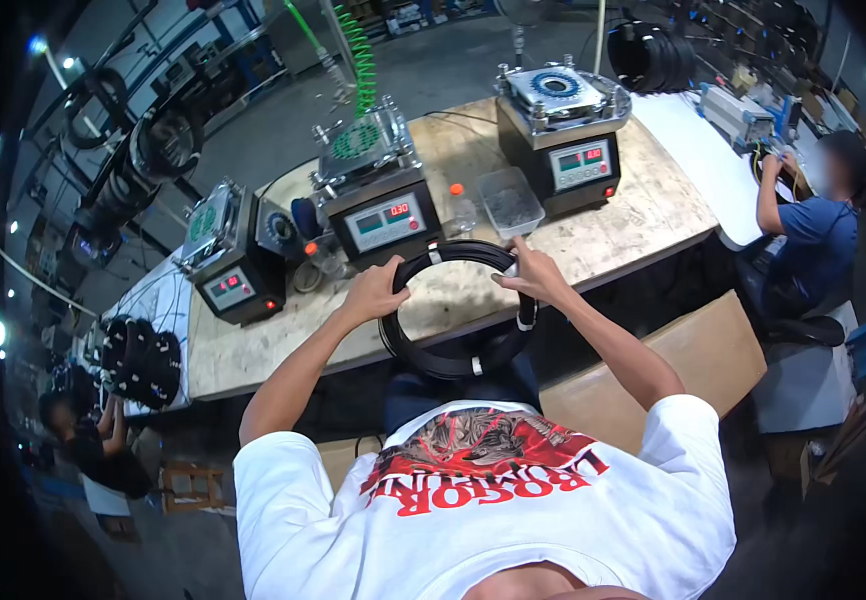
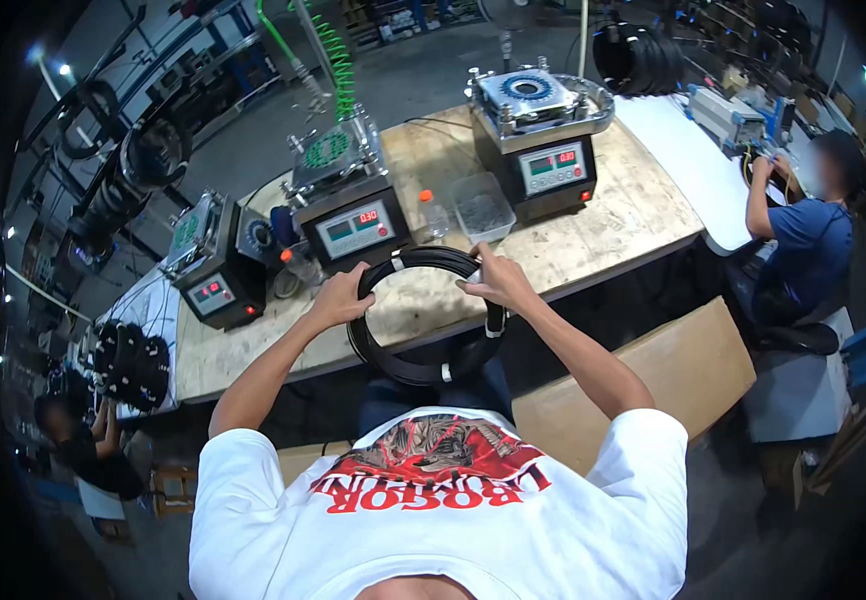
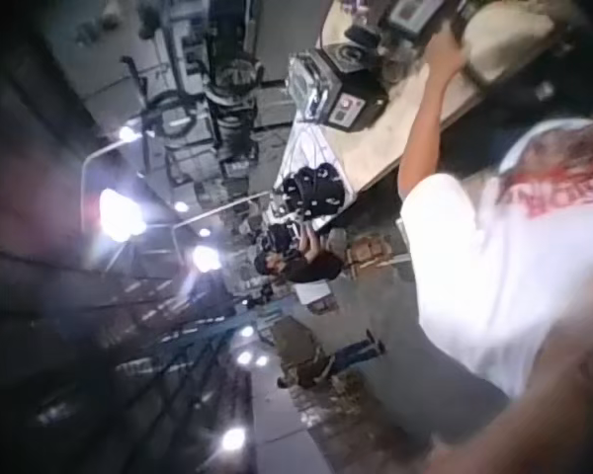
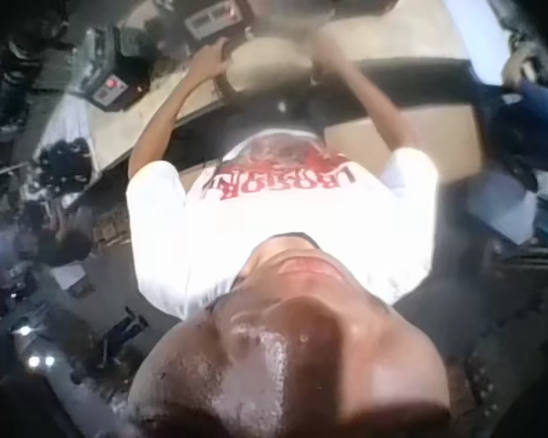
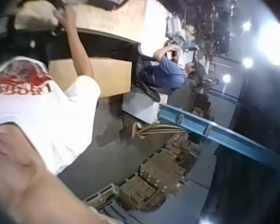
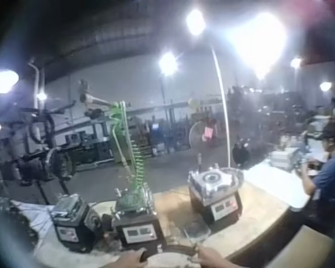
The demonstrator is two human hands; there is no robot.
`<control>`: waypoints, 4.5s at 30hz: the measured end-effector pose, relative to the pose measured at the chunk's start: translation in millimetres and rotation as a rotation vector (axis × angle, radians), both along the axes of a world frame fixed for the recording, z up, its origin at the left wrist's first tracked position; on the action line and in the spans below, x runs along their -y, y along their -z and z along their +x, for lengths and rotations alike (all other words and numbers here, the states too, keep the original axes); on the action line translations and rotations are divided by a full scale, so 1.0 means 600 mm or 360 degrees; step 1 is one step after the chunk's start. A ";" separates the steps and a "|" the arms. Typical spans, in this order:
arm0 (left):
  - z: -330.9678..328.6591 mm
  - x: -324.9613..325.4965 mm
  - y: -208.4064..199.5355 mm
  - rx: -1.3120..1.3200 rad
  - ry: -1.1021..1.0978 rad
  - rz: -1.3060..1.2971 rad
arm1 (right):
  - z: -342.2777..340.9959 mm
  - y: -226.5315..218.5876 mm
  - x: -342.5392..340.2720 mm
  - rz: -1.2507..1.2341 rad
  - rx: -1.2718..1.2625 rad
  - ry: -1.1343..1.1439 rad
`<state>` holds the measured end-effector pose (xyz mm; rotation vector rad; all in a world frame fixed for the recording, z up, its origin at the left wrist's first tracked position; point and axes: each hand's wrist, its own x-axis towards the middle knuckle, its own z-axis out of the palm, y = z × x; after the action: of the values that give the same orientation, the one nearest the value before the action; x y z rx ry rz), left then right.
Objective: Assembling and testing large cable coils using industrial machinery.
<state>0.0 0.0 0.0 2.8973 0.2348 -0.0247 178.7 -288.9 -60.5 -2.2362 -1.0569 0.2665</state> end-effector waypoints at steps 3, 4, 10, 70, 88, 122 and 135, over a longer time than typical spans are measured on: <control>0.070 0.076 0.007 0.0090 0.0082 -0.0394 | 0.052 -0.010 0.099 0.0384 -0.0073 0.0186; 0.097 0.096 -0.007 0.0129 0.0110 -0.0391 | 0.070 -0.010 0.120 0.0475 -0.0078 0.0279; 0.215 0.179 -0.020 0.0254 0.0175 -0.0809 | 0.142 -0.066 0.211 0.0603 -0.0124 0.0575; 0.598 0.251 -0.114 0.1113 -0.0745 -0.0589 | 0.679 -0.230 0.140 0.0741 -0.0408 0.0008; 0.601 0.206 -0.114 0.0928 -0.0418 -0.0580 | 0.718 -0.221 0.161 0.0626 -0.0355 -0.0109; 0.496 0.399 -0.065 0.0576 -0.0093 -0.1575 | 0.508 -0.219 0.251 0.0731 -0.1496 -0.0573; 0.454 0.269 -0.138 0.1021 -0.0624 -0.1269 | 0.599 -0.248 0.290 0.0889 -0.0633 0.0080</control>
<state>272.2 -161.3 82.5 1.9052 0.5177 0.6913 538.2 -463.2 88.2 -1.6202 -0.7439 0.3301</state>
